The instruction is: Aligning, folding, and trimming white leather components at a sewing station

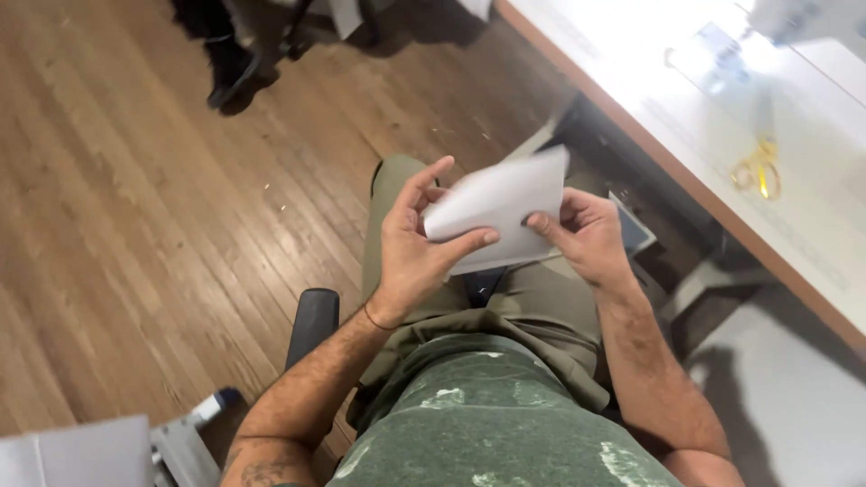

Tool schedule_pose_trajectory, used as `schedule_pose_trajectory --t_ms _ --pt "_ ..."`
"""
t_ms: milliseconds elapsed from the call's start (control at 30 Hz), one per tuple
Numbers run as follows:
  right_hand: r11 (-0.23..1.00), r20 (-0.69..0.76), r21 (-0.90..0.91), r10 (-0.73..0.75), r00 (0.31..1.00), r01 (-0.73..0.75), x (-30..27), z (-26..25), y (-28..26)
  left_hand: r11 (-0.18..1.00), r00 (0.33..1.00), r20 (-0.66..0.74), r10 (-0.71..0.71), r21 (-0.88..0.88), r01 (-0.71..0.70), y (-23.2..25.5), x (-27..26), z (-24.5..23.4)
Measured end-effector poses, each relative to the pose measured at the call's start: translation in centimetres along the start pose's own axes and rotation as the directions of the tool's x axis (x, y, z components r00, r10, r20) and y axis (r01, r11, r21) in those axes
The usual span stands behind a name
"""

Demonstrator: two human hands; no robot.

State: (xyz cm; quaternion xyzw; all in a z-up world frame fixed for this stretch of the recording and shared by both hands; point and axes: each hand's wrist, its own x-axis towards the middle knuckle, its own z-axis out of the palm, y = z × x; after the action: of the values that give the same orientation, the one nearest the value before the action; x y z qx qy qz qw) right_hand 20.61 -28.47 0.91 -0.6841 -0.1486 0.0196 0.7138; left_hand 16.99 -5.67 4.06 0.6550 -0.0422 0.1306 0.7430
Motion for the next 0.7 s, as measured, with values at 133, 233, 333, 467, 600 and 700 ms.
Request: schedule_pose_trajectory --t_ms 133,233,333,467,600,700 --pt "0.996 -0.282 -0.078 0.007 0.959 -0.030 -2.0 -1.4 0.3 1.000 1.000 0.015 -0.001 -0.026 0.002 -0.7 1.2 2.4" --pt "0.984 -0.363 -0.172 -0.026 0.932 -0.039 -3.9 -3.1 2.0 0.981 0.997 0.078 -0.003 -0.193 0.019 -2.2 1.2 3.3" --pt "0.990 -0.470 -0.129 -0.003 0.883 -0.065 -5.0 -3.5 2.0 0.975 0.974 0.224 0.036 -0.221 0.014 -0.7 0.6 4.5" --pt "0.996 -0.535 -0.092 -0.052 0.843 0.002 -5.9 -3.3 0.1 0.981 0.928 0.362 0.092 -0.190 -0.023 1.4 0.8 5.1" --pt "0.992 -0.594 -0.107 -0.122 0.795 0.072 -6.7 -2.1 -2.1 0.984 0.939 0.337 0.072 -0.179 -0.011 -0.9 0.7 6.0" --pt "0.985 -0.593 -0.116 -0.170 0.787 0.126 -6.7 -2.1 -2.6 0.989 0.966 0.255 0.049 -0.148 -0.011 -1.6 1.5 7.0"
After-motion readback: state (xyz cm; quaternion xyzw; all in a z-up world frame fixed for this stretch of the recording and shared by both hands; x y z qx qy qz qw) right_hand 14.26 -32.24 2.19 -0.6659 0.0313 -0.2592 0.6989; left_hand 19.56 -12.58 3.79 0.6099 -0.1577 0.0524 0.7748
